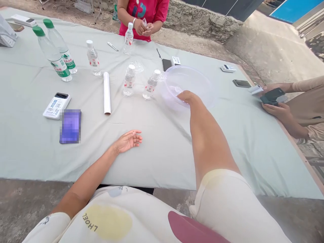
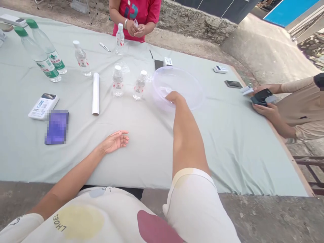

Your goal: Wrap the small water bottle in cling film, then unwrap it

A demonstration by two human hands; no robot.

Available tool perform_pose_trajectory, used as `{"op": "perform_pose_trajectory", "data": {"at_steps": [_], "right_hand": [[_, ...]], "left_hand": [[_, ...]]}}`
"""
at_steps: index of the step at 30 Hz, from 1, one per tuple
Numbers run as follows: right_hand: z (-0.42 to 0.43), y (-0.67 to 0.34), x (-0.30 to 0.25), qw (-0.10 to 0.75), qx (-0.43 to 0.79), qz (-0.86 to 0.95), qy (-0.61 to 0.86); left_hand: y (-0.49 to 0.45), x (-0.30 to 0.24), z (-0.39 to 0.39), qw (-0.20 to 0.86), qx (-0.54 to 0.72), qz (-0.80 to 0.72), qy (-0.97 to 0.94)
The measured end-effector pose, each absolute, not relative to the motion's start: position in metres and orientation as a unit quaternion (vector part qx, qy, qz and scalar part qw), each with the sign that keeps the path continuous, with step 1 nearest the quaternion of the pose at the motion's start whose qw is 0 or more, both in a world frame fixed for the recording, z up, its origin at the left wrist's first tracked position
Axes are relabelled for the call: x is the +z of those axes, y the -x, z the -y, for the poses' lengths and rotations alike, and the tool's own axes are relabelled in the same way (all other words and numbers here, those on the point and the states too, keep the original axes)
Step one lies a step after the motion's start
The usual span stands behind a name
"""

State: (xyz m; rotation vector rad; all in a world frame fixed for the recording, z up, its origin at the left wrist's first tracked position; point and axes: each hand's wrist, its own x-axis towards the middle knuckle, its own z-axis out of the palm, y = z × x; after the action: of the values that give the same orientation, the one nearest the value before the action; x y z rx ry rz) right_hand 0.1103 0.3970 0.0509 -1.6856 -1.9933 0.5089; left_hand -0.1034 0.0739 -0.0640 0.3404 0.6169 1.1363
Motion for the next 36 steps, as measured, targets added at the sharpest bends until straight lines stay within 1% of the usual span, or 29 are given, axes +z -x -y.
{"op": "perform_pose_trajectory", "data": {"at_steps": [2, 3, 4, 6, 7, 9, 11, 12, 14, 17, 19, 21, 23, 27, 29, 31, 34, 36], "right_hand": [[-0.387, -0.110, 0.062, 0.237, 0.198, 0.711, 0.631], [-0.376, -0.110, 0.069, 0.261, 0.207, 0.709, 0.622], [-0.359, -0.111, 0.074, 0.299, 0.217, 0.712, 0.598], [-0.310, -0.112, 0.078, 0.388, 0.265, 0.727, 0.500], [-0.279, -0.113, 0.077, 0.406, 0.299, 0.735, 0.453], [-0.212, -0.114, 0.064, 0.403, 0.367, 0.748, 0.378], [-0.153, -0.112, 0.041, 0.369, 0.472, 0.728, 0.335], [-0.130, -0.109, 0.028, 0.353, 0.531, 0.700, 0.323], [-0.097, -0.101, 0.002, 0.362, 0.575, 0.653, 0.335], [-0.077, -0.086, -0.024, 0.408, 0.605, 0.583, 0.357], [-0.075, -0.077, -0.030, 0.422, 0.629, 0.549, 0.353], [-0.078, -0.073, -0.027, 0.428, 0.663, 0.504, 0.351], [-0.084, -0.074, -0.022, 0.434, 0.687, 0.454, 0.365], [-0.096, -0.083, -0.021, 0.442, 0.648, 0.424, 0.454], [-0.098, -0.088, -0.027, 0.430, 0.612, 0.430, 0.506], [-0.095, -0.093, -0.033, 0.400, 0.574, 0.448, 0.556], [-0.084, -0.101, -0.039, 0.327, 0.523, 0.497, 0.610], [-0.077, -0.105, -0.040, 0.295, 0.505, 0.518, 0.624]], "left_hand": [[0.104, -0.064, -0.074, 0.785, 0.527, -0.284, -0.157], [0.103, -0.064, -0.074, 0.786, 0.527, -0.283, -0.158], [0.103, -0.065, -0.074, 0.785, 0.528, -0.282, -0.157], [0.103, -0.065, -0.074, 0.785, 0.530, -0.281, -0.156], [0.102, -0.066, -0.074, 0.785, 0.531, -0.280, -0.155], [0.102, -0.065, -0.075, 0.789, 0.528, -0.275, -0.155], [0.102, -0.062, -0.075, 0.795, 0.522, -0.268, -0.151], [0.102, -0.060, -0.075, 0.799, 0.518, -0.266, -0.147], [0.102, -0.056, -0.074, 0.809, 0.501, -0.272, -0.145], [0.098, -0.046, -0.070, 0.815, 0.449, -0.316, -0.182], [0.095, -0.039, -0.067, 0.799, 0.429, -0.365, -0.209], [0.094, -0.032, -0.063, 0.771, 0.442, -0.408, -0.208], [0.097, -0.026, -0.059, 0.735, 0.487, -0.434, -0.184], [0.116, -0.018, -0.048, 0.629, 0.600, -0.476, -0.136], [0.128, -0.017, -0.039, 0.567, 0.621, -0.526, -0.125], [0.142, -0.019, -0.027, 0.517, 0.608, -0.589, -0.127], [0.160, -0.021, -0.007, 0.465, 0.550, -0.677, -0.153], [0.167, -0.018, 0.005, 0.397, 0.512, -0.739, -0.185]]}}
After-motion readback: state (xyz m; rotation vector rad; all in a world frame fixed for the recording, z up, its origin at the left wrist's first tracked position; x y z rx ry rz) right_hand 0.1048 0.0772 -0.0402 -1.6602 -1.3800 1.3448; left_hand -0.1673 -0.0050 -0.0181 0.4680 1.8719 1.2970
